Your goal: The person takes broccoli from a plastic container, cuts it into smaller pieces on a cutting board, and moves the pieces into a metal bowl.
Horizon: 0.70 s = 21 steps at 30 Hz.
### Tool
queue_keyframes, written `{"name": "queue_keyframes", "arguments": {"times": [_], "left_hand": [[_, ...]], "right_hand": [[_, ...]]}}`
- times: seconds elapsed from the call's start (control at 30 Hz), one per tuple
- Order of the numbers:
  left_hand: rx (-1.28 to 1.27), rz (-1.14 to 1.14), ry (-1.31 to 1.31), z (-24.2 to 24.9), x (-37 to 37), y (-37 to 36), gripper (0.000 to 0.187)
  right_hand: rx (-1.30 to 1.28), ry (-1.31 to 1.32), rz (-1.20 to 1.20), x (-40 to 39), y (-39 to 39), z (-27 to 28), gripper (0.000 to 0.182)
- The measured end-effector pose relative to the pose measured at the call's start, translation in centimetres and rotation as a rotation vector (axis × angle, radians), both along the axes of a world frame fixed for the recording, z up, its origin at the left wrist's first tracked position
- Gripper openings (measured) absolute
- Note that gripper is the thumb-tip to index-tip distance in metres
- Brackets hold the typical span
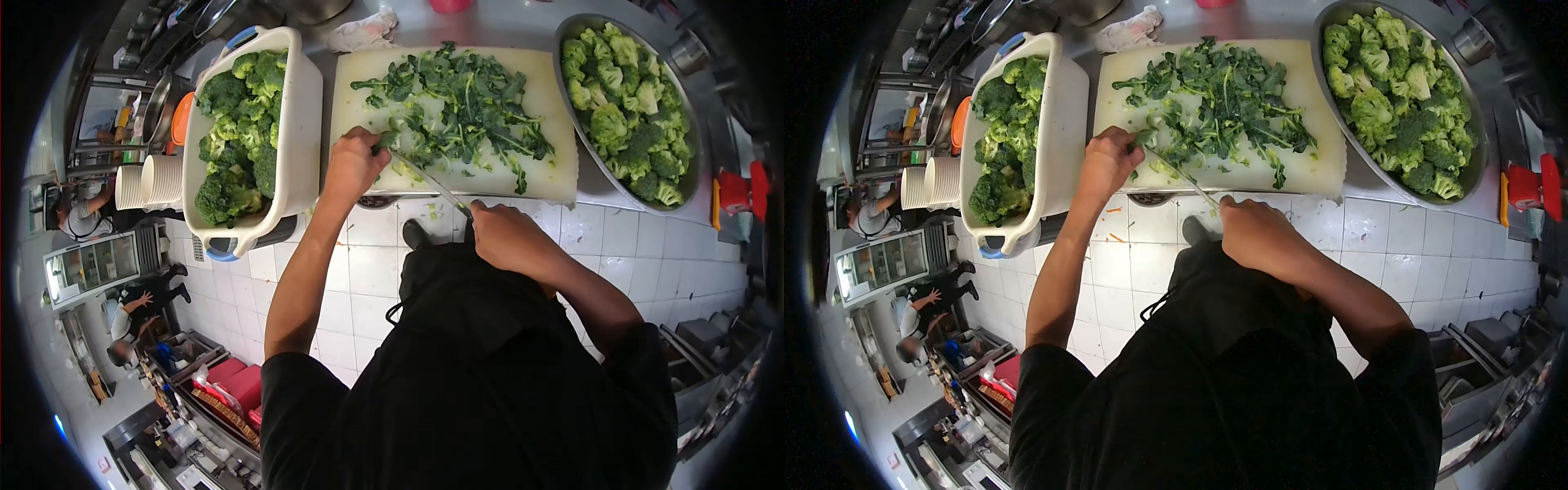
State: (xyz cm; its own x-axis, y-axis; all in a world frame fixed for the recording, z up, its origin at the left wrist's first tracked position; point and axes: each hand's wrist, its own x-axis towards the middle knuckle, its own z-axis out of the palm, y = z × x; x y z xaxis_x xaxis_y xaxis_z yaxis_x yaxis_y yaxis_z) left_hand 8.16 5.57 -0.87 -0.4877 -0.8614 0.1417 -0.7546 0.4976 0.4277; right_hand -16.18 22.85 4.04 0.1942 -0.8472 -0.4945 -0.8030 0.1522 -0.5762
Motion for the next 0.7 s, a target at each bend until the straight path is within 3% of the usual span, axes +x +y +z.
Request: {"name": "queue_keyframes", "arguments": {"times": [0.1,0.23,0.37,0.5,0.6,0.7], "left_hand": [[0.086,0.032,-0.02,0.7,-0.2,0.2,0.036],[0.136,0.047,0.1,1.0,-0.8,0.5,0.06],[0.101,-0.092,0.023,0.7,-1.4,-0.2,0.076],[0.068,-0.259,-0.053,-0.8,-2.1,-2.4,0.069],[0.198,-0.197,-0.223,0.5,-3.3,-2.9,0.059],[0.188,-0.122,-0.155,0.1,-3.1,-2.8,0.049]], "right_hand": [[-0.058,0.016,0.003,-0.3,0.3,0.2,0.025],[0.078,0.036,0.027,-1.9,1.4,3.1,0.026],[0.107,0.034,-0.046,-4.1,3.5,5.1,0.026],[0.146,-0.024,-0.193,-6.0,4.4,4.8,0.026],[0.087,-0.088,-0.274,-7.0,4.7,2.6,0.026],[0.123,-0.236,-0.404,-6.9,4.3,3.5,0.023]]}}
